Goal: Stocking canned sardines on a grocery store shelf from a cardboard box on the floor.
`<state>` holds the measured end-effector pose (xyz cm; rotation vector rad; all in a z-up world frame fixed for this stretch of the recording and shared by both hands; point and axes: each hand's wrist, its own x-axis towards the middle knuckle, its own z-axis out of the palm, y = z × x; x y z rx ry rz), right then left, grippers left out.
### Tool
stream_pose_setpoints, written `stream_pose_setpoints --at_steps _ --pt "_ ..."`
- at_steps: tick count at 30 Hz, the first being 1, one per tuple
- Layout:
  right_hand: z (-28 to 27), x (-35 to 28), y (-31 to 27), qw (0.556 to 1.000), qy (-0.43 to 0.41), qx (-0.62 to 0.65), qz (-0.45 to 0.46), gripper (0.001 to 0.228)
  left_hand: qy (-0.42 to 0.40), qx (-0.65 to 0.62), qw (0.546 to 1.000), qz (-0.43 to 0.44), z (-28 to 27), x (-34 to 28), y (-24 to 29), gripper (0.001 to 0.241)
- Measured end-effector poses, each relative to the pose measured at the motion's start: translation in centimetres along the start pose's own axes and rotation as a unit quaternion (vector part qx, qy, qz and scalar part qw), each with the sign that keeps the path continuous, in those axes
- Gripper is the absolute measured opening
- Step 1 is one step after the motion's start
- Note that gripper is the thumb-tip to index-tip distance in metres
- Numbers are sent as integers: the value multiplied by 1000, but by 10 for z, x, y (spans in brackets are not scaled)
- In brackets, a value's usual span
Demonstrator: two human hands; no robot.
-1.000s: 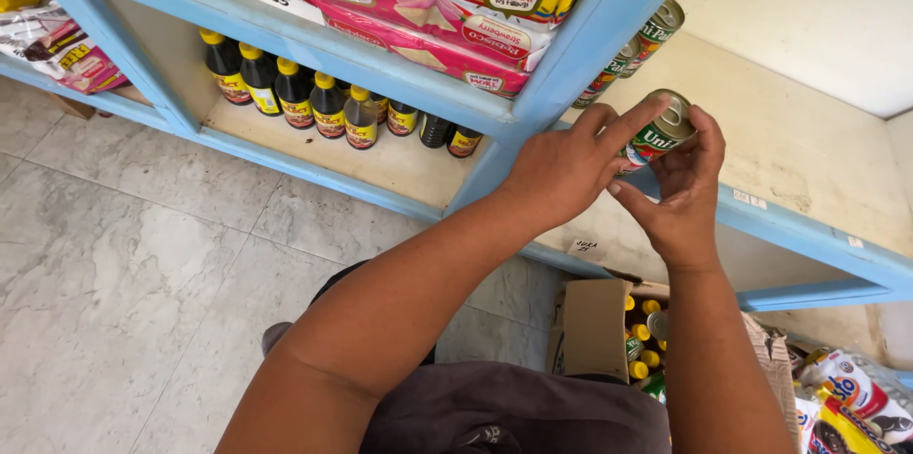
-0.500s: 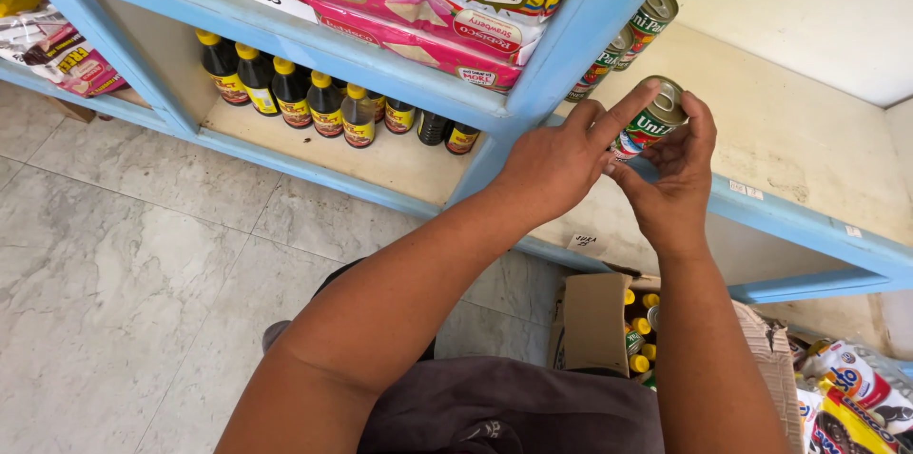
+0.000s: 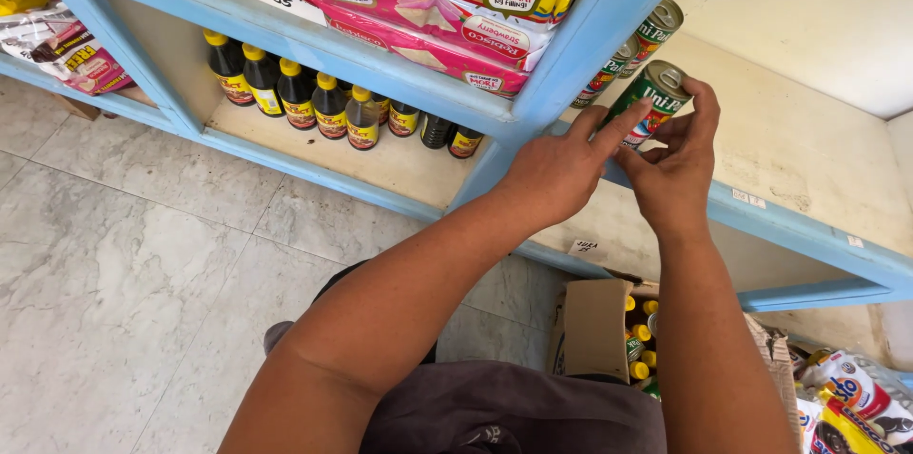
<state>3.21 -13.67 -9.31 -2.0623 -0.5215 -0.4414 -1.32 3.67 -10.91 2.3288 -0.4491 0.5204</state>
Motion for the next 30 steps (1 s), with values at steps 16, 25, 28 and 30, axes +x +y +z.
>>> stream_pose_setpoints --at_steps 16,25,28,30 --pt "9 18 24 994 20 45 -98 73 -13 17 1000 -20 6 9 0 93" --pt "14 39 26 1000 3 -12 -16 73 -63 4 998 3 16 5 -1 91" --pt "12 43 32 1000 -12 15 -2 79 -81 -1 997 -7 12 5 1 91" --pt "12 42 28 1000 -11 27 -2 86 -72 -1 997 2 10 3 1 90"
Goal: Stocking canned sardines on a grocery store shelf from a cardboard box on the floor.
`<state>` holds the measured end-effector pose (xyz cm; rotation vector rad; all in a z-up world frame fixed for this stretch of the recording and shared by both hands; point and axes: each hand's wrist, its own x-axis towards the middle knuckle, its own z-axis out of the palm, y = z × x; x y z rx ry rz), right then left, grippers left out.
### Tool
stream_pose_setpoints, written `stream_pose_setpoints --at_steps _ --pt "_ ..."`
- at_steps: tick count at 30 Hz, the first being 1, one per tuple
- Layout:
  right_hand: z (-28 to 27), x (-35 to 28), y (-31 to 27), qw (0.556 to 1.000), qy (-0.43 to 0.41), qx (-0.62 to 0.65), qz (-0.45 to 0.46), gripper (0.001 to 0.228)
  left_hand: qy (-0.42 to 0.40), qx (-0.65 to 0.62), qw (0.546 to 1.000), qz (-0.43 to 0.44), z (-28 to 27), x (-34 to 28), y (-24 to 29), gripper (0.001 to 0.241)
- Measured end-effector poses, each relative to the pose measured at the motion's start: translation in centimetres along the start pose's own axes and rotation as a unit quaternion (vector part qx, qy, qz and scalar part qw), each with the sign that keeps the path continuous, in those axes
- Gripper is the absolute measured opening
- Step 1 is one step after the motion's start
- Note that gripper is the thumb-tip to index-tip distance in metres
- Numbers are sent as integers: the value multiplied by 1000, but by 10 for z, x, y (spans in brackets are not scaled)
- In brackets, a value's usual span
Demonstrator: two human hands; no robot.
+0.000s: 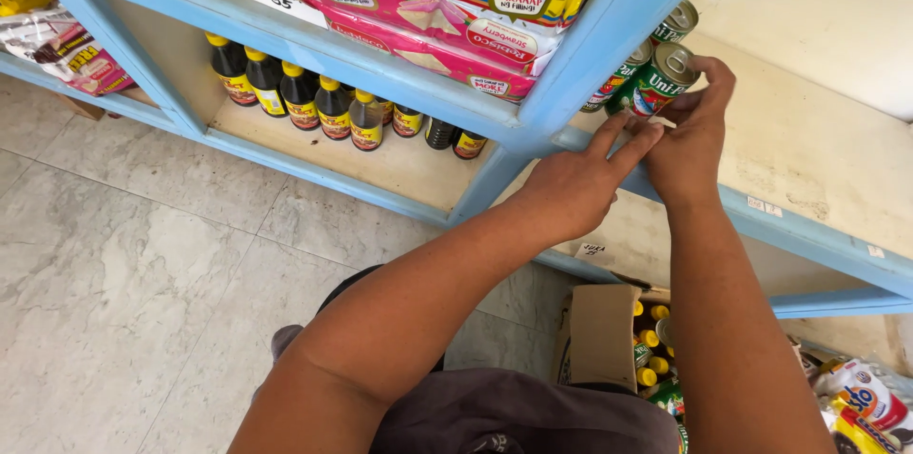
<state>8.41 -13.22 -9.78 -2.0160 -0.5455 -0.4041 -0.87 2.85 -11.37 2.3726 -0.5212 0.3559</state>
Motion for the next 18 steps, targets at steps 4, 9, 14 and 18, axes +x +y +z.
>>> stream_pose_setpoints --at_steps 4,9,14,18 --pt "-8 -13 5 999 34 23 7 88 2 16 1000 6 -7 -2 0 90" --pt "-13 -17 20 998 41 24 45 24 -11 4 1000 -3 -7 -3 -3 87" --pt "-1 -1 -15 992 11 -60 112 10 -40 0 999 -11 -11 -6 3 87" --pt "4 10 -23 979 10 -127 160 25 -60 -1 998 -23 -10 -4 1 87"
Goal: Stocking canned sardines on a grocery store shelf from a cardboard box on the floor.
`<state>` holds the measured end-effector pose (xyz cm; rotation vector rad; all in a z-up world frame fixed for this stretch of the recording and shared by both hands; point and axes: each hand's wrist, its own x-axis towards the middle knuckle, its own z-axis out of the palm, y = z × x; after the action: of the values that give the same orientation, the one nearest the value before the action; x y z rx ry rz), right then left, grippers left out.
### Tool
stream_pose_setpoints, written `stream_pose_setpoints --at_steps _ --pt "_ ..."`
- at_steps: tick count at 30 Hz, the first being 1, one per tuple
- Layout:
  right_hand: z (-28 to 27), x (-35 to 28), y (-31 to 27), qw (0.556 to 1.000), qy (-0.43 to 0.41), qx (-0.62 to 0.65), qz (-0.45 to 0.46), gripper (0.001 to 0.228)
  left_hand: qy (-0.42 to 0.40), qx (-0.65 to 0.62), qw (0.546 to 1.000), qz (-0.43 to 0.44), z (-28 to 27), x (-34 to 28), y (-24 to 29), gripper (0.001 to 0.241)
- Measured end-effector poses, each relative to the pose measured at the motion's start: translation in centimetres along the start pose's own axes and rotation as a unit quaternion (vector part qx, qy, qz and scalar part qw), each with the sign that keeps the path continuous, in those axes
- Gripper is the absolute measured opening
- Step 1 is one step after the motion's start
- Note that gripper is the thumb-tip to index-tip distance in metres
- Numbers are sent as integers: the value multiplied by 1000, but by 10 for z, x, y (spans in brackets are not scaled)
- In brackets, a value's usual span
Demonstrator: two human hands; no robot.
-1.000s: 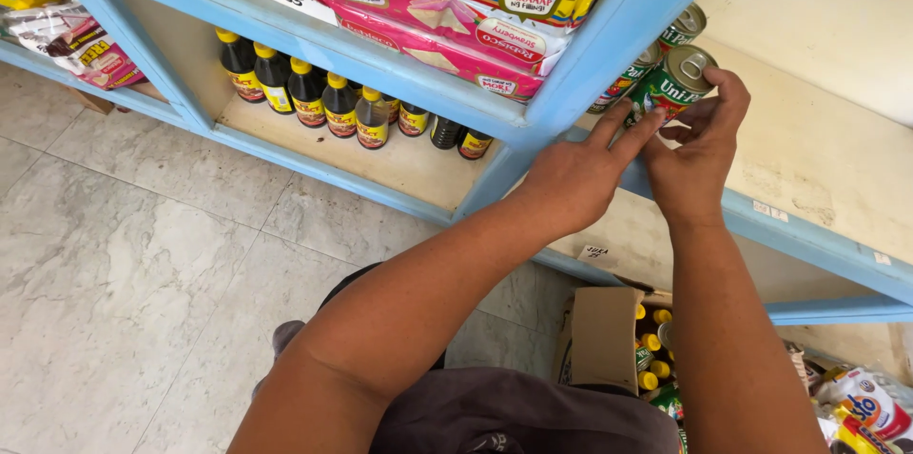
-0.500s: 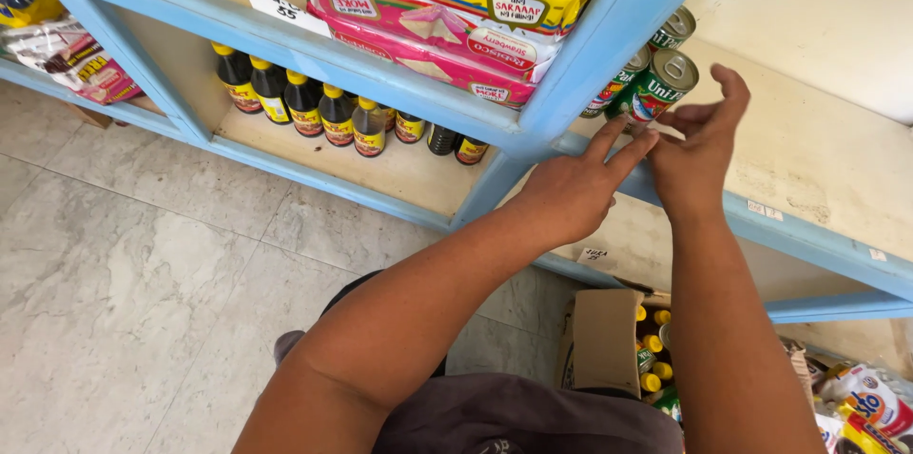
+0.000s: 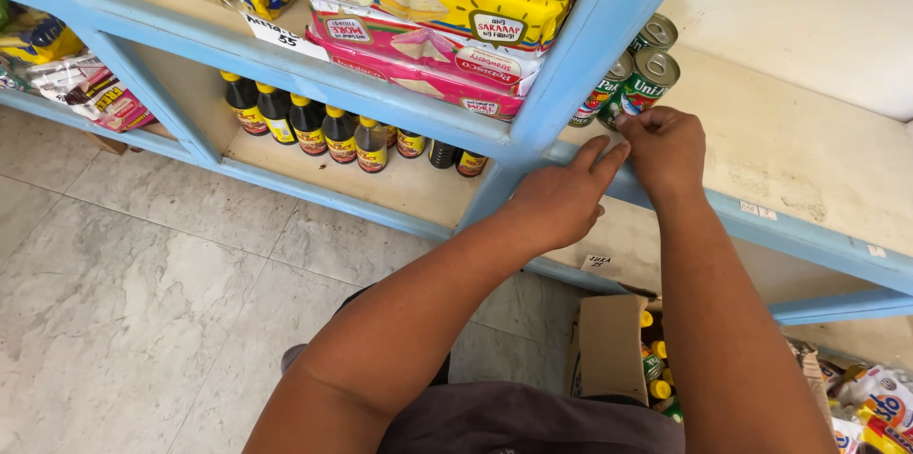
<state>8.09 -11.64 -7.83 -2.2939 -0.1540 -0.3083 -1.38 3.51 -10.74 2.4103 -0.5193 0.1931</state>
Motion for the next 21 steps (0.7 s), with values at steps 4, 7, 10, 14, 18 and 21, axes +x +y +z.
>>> stream_pose_setpoints --at_steps 4,7,10,14,18,21 --pt "3 13 1 999 2 -34 -17 28 9 -1 1000 6 -3 -1 2 86" --pt "5 22 -3 998 -8 -54 -11 30 26 -8 1000 14 1 1 -2 85" --pt "12 33 2 998 -7 -69 -1 29 28 -2 999 33 0 0 -4 78" --pt "16 44 3 996 13 -88 -1 25 12 27 998 50 -3 0 -4 75" --pt "23 65 13 995 20 -99 -8 17 -1 27 999 46 -6 1 -1 73" --pt "34 87 28 991 31 -128 -35 11 -12 43 998 48 -7 3 1 73"
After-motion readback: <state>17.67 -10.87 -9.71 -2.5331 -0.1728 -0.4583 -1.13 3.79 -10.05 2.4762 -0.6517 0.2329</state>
